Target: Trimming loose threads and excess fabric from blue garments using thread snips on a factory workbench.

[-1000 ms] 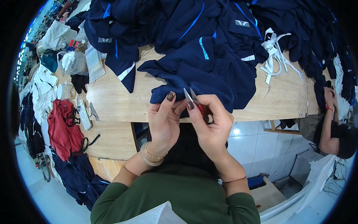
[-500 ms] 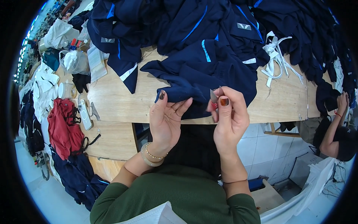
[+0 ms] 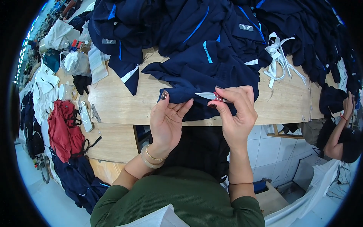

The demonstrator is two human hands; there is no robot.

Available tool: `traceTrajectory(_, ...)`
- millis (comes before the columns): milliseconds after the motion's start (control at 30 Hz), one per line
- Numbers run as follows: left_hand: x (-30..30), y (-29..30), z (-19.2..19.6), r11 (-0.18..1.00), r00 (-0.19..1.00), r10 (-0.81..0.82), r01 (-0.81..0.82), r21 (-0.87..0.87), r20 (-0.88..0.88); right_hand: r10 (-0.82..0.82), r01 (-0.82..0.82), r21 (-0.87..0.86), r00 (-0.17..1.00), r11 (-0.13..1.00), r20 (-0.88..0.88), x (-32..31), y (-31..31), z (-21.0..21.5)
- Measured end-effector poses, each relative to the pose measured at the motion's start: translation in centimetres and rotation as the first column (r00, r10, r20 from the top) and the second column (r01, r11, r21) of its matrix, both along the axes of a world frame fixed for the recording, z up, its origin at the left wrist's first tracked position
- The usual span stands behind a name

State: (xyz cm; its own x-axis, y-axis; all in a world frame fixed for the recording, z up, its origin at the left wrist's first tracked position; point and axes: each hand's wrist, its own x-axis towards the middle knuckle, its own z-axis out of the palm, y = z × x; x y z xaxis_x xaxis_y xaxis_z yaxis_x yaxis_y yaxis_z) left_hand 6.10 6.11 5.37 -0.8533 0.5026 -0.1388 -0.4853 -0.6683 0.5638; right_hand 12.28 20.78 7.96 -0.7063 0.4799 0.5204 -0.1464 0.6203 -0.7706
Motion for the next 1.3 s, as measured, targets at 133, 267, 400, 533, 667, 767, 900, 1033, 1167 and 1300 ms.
traceTrajectory(133, -0.1, 0.0, 0.0, 1.000, 1.000, -0.002, 0.002, -0.001, 0.006, 0.005, -0.004, 0.103, 1.000, 0.995, -0.008, -0.2, 0.1, -0.1)
traceTrajectory(267, 0.0, 0.0, -0.1, 1.000, 1.000, 0.001, -0.001, 0.005, 0.017, 0.043, -0.044, 0.123, 0.999, 0.991, 0.013, -0.4, 0.0, -0.1)
traceTrajectory(400, 0.0, 0.0, -0.1, 1.000, 1.000, -0.005, 0.005, 0.022, 0.013, 0.047, -0.048, 0.112, 0.999, 0.992, 0.012, -0.6, -0.2, 0.1)
traceTrajectory(533, 0.1, 0.0, -0.1, 1.000, 1.000, -0.013, 0.013, 0.011, -0.008, 0.043, -0.045, 0.089, 0.999, 0.995, 0.017, -1.0, -0.6, 0.1)
traceTrajectory(667, 0.1, -0.1, 0.0, 1.000, 1.000, -0.018, 0.018, 0.021, -0.012, 0.087, -0.087, -0.158, 0.996, 0.984, -0.004, -0.8, -0.5, -0.5)
traceTrajectory(767, 0.1, -0.1, 0.0, 0.997, 0.998, 0.004, -0.009, 0.077, 0.068, 0.090, -0.105, -0.466, 0.994, 0.878, -0.054, -1.0, -0.9, -0.2)
traceTrajectory(900, 0.1, -0.1, 0.1, 0.999, 0.997, 0.002, -0.006, 0.046, 0.081, 0.224, -0.152, -0.343, 0.958, 0.927, 0.180, -0.8, -1.1, 0.8)
traceTrajectory(1033, 0.1, 0.1, 0.3, 1.000, 0.999, 0.009, -0.010, 0.014, 0.041, 0.198, -0.175, -0.150, 0.968, 0.973, 0.156, -0.4, 0.0, -1.8)
traceTrajectory(1167, -0.2, -0.6, -0.5, 1.000, 0.998, 0.029, -0.029, -0.003, 0.062, 0.135, -0.116, -0.215, 0.988, 0.970, 0.077, -0.2, 0.7, -1.6)
traceTrajectory(1300, -0.2, -0.4, 0.5, 0.997, 0.985, -0.003, -0.009, 0.070, 0.171, 0.143, -0.121, -0.210, 0.985, 0.970, 0.094, -0.1, 0.8, -2.1)
